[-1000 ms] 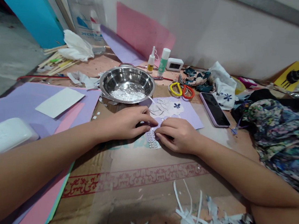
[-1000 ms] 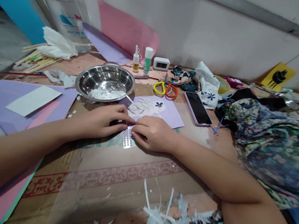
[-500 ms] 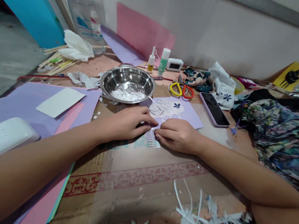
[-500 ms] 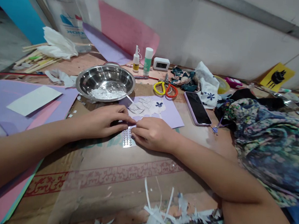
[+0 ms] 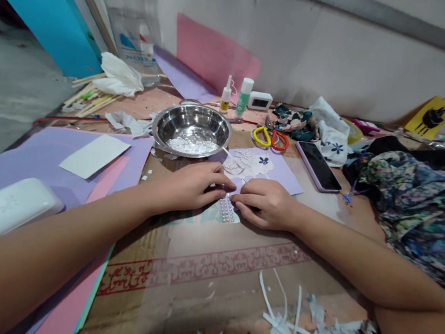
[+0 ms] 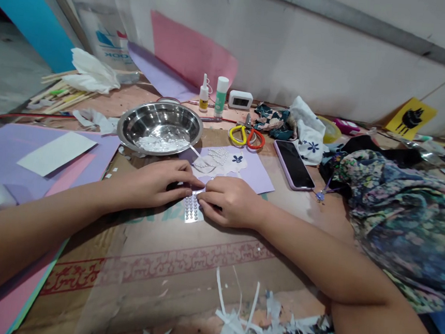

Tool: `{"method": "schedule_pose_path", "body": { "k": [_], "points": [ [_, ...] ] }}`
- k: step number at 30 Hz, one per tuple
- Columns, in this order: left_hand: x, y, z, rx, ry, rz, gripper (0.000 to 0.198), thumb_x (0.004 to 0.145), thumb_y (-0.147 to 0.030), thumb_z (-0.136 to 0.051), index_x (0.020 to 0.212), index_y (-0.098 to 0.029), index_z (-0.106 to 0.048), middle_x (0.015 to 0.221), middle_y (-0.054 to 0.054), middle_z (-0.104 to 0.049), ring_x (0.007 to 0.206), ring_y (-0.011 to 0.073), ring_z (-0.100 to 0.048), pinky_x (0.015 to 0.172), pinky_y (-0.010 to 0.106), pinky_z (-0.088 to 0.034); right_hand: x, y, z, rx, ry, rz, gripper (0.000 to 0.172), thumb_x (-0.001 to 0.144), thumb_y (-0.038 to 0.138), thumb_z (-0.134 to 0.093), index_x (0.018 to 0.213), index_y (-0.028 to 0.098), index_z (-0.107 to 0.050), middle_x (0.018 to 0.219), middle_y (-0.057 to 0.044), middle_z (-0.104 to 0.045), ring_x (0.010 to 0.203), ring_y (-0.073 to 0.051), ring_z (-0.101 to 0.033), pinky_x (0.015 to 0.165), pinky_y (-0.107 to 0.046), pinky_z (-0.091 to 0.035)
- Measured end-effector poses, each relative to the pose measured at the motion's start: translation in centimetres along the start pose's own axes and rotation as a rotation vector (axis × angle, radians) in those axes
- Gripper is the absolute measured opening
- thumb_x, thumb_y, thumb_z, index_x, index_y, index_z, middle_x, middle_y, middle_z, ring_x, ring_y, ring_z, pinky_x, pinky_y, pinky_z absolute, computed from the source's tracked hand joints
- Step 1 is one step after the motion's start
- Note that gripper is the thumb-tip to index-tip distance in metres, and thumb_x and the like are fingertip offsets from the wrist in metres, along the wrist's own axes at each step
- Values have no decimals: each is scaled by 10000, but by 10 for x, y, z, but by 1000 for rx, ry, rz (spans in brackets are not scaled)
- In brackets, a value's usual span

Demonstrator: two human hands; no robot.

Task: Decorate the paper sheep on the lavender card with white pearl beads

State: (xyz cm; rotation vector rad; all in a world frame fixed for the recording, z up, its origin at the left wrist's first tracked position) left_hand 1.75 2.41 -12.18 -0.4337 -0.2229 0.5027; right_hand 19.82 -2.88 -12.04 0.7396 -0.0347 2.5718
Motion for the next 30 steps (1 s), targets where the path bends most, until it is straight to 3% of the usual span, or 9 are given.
{"method": "schedule_pose_path", "body": {
  "k": [14,20,23,27,30],
  "points": [
    [-2,-3,1,70,-6,-14,276,962,-271,-504,1144,-208,-700,999,74,-623,887,191,-593,811,320,-467,2,2,-1,-78,47,12,272,987,199,-465,866,144,-702,724,-60,-672,653,-156,-556,595,-286,-423],
    [-3,-11,5,89,-51,49,346,939,-275,-554,1261,-156,-601,986,81,-677,869,202,-629,783,318,-481,2,0,-2,-34,53,-42,243,965,182,-460,839,146,-665,720,-60,-652,658,-159,-541,613,-281,-418],
    [-5,-19,25,130,-140,119,305,941,-268,-547,1223,-170,-607,932,57,-701,804,183,-632,767,308,-483,3,0,-1,-1,41,-44,213,963,179,-476,860,144,-659,731,-65,-652,658,-157,-544,620,-276,-417],
    [-13,-12,72,290,-361,333,251,950,-249,-489,1121,-195,-664,960,59,-719,855,191,-641,809,324,-472,4,1,0,12,33,-36,227,976,188,-464,877,145,-663,732,-64,-654,651,-155,-541,618,-273,-417],
    [-16,6,91,383,-314,445,235,932,-277,-510,1044,-191,-698,914,64,-726,852,209,-639,774,325,-459,4,1,-1,7,43,-39,257,988,195,-447,861,146,-665,712,-61,-641,642,-154,-535,610,-270,-406]
  ]
}}
Point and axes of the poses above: each hand's wrist, its own x-axis towards the middle knuckle, its own z-axis out of the back of the hand, y = z × x, the point moved 3 cm from there along x, towards the middle knuckle
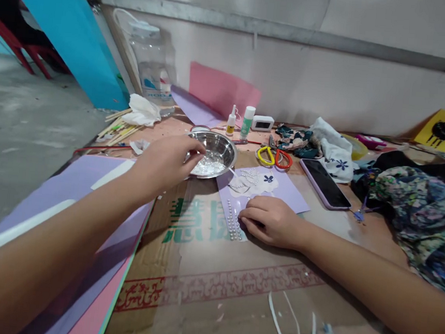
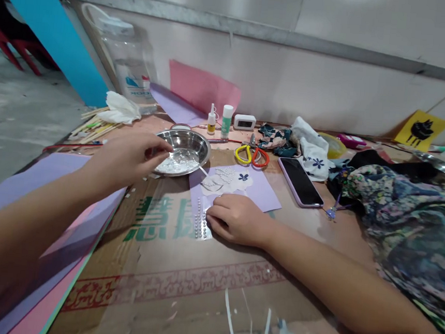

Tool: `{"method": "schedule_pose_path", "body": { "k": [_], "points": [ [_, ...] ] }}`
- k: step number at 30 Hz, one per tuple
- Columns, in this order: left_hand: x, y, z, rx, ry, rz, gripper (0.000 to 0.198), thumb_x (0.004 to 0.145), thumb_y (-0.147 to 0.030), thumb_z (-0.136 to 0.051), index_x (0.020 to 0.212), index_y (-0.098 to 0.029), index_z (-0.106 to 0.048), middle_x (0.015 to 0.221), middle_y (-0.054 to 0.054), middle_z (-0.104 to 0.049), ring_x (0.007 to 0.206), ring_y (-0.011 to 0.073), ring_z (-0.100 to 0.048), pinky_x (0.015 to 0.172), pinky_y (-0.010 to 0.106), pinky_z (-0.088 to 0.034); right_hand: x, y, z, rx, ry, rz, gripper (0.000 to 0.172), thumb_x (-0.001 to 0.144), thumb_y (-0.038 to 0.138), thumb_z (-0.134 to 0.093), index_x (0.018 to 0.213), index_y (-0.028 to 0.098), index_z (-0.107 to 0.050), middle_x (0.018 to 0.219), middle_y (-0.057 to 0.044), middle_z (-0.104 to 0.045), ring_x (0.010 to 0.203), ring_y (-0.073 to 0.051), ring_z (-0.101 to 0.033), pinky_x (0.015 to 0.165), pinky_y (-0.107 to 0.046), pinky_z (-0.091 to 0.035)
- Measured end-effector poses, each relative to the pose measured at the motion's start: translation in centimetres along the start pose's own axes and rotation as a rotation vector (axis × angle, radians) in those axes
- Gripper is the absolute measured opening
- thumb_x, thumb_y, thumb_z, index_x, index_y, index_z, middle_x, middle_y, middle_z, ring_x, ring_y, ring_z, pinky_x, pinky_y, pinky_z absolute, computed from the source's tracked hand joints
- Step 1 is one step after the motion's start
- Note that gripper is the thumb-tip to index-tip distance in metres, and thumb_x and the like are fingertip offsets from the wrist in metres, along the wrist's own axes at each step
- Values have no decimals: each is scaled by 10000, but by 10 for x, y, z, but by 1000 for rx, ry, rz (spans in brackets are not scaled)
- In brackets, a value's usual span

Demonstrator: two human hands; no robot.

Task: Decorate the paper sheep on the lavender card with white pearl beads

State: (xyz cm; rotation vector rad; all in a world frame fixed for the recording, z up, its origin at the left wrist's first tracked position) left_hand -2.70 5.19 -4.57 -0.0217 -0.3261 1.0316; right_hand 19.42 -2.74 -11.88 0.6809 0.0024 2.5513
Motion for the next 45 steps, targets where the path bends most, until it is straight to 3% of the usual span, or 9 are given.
{"method": "schedule_pose_path", "body": {
  "k": [5,11,17,23,30,39,45],
  "points": [
    [2,17,-15,-30,121,77,229,915,-293,-518,971,-194,-717,850,48,-728,764,199,-641,660,292,-438,0,0,-1,-8,6,-2,259,991,200,-454,866,141,-673,711,-58,-637,645,-150,-531,607,-267,-393],
    [-11,6,-30,126,144,22,222,917,-233,-529,1067,-182,-684,1066,92,-709,910,257,-673,736,336,-472,-1,0,-2,-6,-3,-3,256,990,197,-455,875,139,-676,720,-60,-640,653,-154,-530,604,-270,-402],
    [-15,-6,-33,191,217,-47,248,931,-153,-456,971,-177,-700,978,93,-667,801,235,-659,658,328,-439,0,1,-2,-16,4,-3,251,988,196,-457,876,147,-676,717,-58,-645,646,-153,-534,597,-269,-404],
    [-17,-9,-33,248,219,-67,263,937,-136,-446,840,-155,-691,856,78,-614,684,187,-603,601,300,-383,0,0,-3,-13,-1,-5,254,990,201,-457,865,153,-673,712,-55,-641,644,-151,-532,595,-268,-400],
    [-20,-10,-33,265,255,-87,241,903,-81,-469,870,-153,-697,859,74,-596,659,182,-579,569,301,-336,-1,0,-3,-9,6,-4,260,990,201,-455,863,146,-675,717,-56,-643,645,-151,-535,598,-267,-400],
    [-21,-12,-35,223,182,-109,231,904,-99,-490,954,-169,-704,936,79,-613,697,189,-606,606,302,-410,0,0,-3,9,10,-7,222,984,193,-473,887,148,-667,730,-58,-645,654,-152,-545,607,-265,-400],
    [-21,-15,-35,158,214,-98,257,897,-90,-476,903,-150,-725,910,93,-616,721,191,-609,641,305,-448,-1,-1,-3,14,24,-19,223,992,205,-471,891,158,-664,735,-54,-640,663,-149,-539,617,-263,-395]
  ]
}}
Point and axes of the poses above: each hand's wrist, its own x-axis towards the middle knuckle, its own z-axis out of the back of the hand, y = z × x, the point moved 3 cm from there along x, towards the middle knuckle
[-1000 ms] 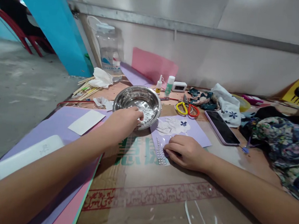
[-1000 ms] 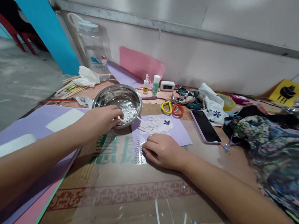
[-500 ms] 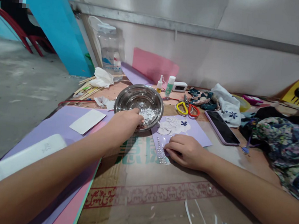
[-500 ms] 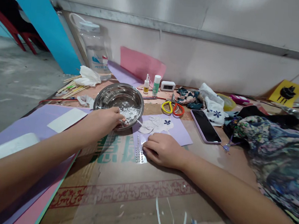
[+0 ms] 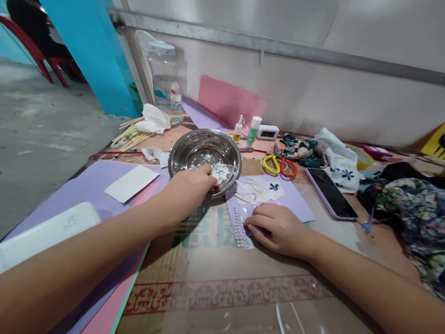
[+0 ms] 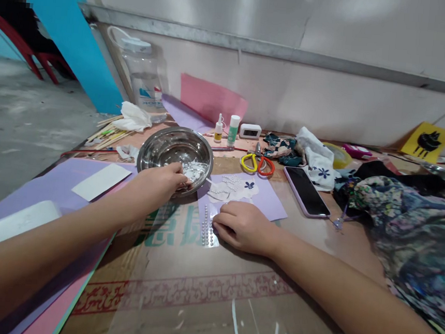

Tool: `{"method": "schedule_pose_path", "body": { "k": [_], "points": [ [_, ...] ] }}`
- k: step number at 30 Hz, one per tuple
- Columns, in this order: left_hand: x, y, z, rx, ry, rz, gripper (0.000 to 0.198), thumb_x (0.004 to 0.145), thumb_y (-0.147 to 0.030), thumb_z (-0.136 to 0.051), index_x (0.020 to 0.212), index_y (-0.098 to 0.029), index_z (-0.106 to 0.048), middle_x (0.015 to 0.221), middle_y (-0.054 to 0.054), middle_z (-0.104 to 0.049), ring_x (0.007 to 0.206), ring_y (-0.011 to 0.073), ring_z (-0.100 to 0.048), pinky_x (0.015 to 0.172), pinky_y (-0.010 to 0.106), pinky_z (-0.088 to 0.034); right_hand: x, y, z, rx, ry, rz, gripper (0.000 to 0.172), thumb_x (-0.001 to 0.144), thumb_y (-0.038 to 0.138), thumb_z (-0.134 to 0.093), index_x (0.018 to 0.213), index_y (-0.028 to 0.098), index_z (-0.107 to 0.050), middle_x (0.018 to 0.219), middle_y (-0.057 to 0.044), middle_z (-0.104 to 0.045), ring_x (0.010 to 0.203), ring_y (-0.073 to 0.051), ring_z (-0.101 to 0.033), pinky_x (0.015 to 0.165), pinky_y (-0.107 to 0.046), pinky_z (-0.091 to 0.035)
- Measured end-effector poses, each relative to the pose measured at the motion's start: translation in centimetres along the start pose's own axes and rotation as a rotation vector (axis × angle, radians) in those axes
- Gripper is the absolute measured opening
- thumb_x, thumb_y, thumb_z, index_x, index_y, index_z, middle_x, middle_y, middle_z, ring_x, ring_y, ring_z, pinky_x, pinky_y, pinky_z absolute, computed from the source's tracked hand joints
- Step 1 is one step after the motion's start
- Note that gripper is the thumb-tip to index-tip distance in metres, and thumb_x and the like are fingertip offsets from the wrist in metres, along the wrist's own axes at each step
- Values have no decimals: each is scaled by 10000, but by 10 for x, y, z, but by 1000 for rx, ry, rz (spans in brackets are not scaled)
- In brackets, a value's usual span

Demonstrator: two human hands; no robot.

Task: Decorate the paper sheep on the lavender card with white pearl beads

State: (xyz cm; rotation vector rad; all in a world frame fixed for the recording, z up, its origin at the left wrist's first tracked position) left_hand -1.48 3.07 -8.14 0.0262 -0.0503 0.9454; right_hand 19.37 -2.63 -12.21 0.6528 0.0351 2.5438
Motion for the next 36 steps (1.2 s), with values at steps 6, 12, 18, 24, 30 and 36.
{"method": "schedule_pose_path", "body": {
  "k": [6,12,18,24,30,36],
  "points": [
    [1,0,0,24,22,-1,299,868,-57,-448,924,-156,-724,912,92,-620,744,196,-613,631,296,-440,0,0,0,3,-6,9,231,993,200,-469,890,142,-668,737,-60,-641,665,-150,-537,615,-265,-388],
    [1,0,-1,71,16,8,272,895,-70,-446,940,-139,-706,925,102,-635,766,194,-623,648,292,-445,1,1,1,1,-4,7,241,993,198,-460,885,145,-669,725,-56,-635,658,-153,-531,606,-264,-386],
    [-2,0,1,69,36,15,271,883,-41,-453,913,-140,-704,920,101,-616,763,211,-628,645,311,-422,2,1,1,-2,-8,7,250,993,195,-453,882,147,-672,723,-54,-634,662,-154,-528,610,-264,-387],
    [-1,-1,4,76,66,62,300,883,-34,-452,932,-165,-718,940,87,-617,781,217,-632,636,313,-403,1,0,0,4,-3,7,262,996,197,-445,884,143,-676,731,-60,-641,672,-155,-535,616,-261,-394],
    [-1,2,6,58,51,38,251,892,-59,-482,884,-161,-712,917,74,-616,715,182,-593,612,299,-380,2,0,0,-4,-3,7,277,1001,201,-434,872,150,-673,720,-56,-637,663,-156,-532,608,-266,-396],
    [0,2,6,42,68,37,220,895,-82,-487,843,-148,-690,861,70,-625,689,175,-588,608,292,-389,1,0,0,-6,-12,18,248,999,195,-442,886,150,-659,723,-55,-635,665,-155,-534,605,-265,-394]
  ]
}}
Point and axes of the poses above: each hand's wrist, its own x-axis towards the middle knuckle, its own z-axis out of the back of the hand, y = z × x, the point moved 3 cm from there along x, towards the middle knuckle
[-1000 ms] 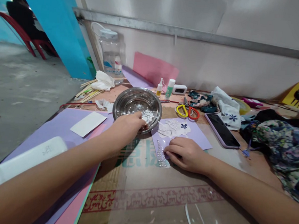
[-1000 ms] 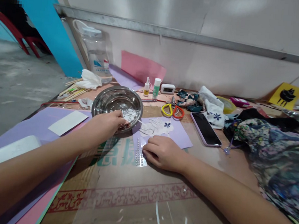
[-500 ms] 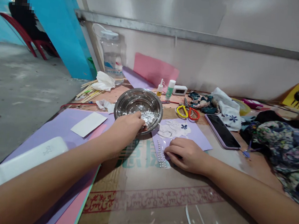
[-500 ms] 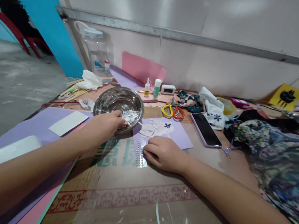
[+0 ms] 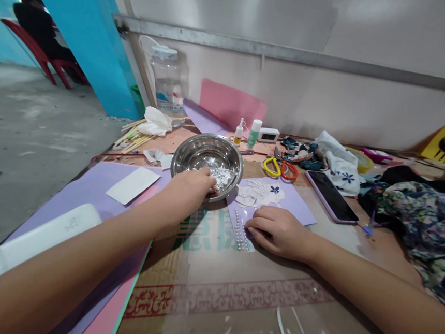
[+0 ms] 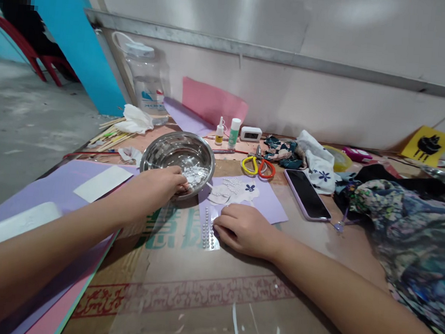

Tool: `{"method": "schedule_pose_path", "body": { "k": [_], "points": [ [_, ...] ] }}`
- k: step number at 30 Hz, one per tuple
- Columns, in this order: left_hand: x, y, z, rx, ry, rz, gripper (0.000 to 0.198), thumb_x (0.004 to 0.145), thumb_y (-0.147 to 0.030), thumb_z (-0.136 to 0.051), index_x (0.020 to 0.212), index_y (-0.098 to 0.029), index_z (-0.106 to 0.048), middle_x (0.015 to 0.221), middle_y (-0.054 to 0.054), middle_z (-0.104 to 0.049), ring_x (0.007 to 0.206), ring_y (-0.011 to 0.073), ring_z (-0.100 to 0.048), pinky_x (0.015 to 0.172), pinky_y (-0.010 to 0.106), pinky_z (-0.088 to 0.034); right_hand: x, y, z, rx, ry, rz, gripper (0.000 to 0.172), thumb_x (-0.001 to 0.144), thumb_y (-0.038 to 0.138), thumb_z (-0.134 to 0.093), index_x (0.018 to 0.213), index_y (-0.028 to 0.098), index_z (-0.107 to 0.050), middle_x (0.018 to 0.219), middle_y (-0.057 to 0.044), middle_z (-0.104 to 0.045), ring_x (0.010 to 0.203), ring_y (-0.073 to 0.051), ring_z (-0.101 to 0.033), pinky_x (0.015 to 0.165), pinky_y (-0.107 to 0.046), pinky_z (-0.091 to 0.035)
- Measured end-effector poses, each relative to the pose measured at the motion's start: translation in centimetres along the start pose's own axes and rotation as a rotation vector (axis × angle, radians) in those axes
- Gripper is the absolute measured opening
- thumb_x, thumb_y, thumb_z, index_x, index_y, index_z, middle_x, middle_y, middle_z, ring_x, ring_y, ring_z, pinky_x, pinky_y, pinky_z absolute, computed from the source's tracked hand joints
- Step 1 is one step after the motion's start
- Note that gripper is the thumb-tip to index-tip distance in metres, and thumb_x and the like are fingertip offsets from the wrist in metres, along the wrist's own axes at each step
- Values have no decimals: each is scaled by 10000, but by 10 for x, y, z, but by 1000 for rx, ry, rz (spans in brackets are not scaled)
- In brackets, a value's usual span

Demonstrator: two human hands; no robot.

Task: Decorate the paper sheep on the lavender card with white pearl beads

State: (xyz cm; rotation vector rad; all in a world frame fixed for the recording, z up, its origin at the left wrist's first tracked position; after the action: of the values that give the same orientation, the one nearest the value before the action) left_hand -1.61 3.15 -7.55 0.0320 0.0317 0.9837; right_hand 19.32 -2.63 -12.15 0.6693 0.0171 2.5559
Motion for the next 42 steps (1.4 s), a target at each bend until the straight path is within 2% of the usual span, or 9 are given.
{"method": "schedule_pose_path", "body": {
  "k": [5,9,13,19,26,28,32,36,42],
  "points": [
    [0,-3,-5,-41,-33,-26,204,885,-73,-491,857,-145,-680,894,85,-648,760,200,-624,659,303,-438,2,4,1,-71,-81,10,269,1012,175,-403,1184,111,-600,755,-52,-648,667,-164,-527,606,-272,-394],
    [2,-5,-12,-52,-66,-77,185,930,-131,-508,882,-155,-685,897,76,-645,791,204,-626,679,300,-444,9,4,-3,-212,-70,-53,359,1052,283,-381,1327,116,-539,783,-56,-637,685,-183,-519,603,-289,-387],
    [5,-11,-20,-33,-63,-115,178,945,-160,-525,900,-172,-696,900,62,-640,776,200,-620,656,295,-423,11,-1,-7,-344,-71,-85,322,1045,213,-387,1268,159,-614,771,-49,-612,682,-183,-482,606,-295,-357],
    [6,-17,-27,-6,-146,-198,166,934,-168,-548,873,-184,-702,872,51,-639,720,191,-594,626,300,-392,8,-2,0,-434,-80,-21,296,1039,178,-401,1138,142,-678,791,-70,-635,731,-193,-485,639,-310,-365],
    [1,-12,-1,117,-343,-298,190,870,-76,-572,906,-183,-726,900,78,-669,861,250,-565,755,367,-390,8,-4,2,-396,-75,-44,268,1037,189,-432,1053,135,-693,815,-73,-664,754,-198,-512,659,-316,-375],
    [0,-9,3,106,-324,-304,205,874,-88,-570,879,-213,-733,875,55,-670,859,239,-555,770,363,-374,7,-6,1,-377,-79,-55,257,1034,184,-438,1065,141,-690,840,-73,-677,760,-196,-518,665,-314,-379],
    [0,-11,3,98,-190,-292,232,871,-108,-562,801,-234,-744,847,49,-667,847,229,-546,775,356,-350,6,-5,0,-357,-78,-59,232,1020,174,-467,1071,131,-689,826,-79,-672,759,-200,-523,657,-315,-375],
    [0,-18,-1,132,-97,-239,208,873,-134,-578,838,-226,-762,893,77,-677,883,256,-556,765,374,-340,6,-5,0,-349,-64,-63,225,1008,155,-477,1079,129,-689,826,-89,-672,771,-209,-531,662,-322,-379],
    [0,-17,-4,79,-99,-253,203,915,-183,-571,866,-224,-763,890,74,-663,883,242,-551,766,361,-321,5,-5,1,-349,-78,-51,247,1020,157,-449,1084,120,-685,831,-90,-673,770,-205,-524,657,-317,-371]
  ]
}}
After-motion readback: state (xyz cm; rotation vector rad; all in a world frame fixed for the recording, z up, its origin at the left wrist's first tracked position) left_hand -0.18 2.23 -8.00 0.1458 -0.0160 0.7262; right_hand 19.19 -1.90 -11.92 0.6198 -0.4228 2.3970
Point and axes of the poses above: each hand's wrist, its own x-axis towards the middle knuckle, its own z-axis out of the back of the hand, y = z × x, the point moved 3 cm from there along x, towards the middle knuckle
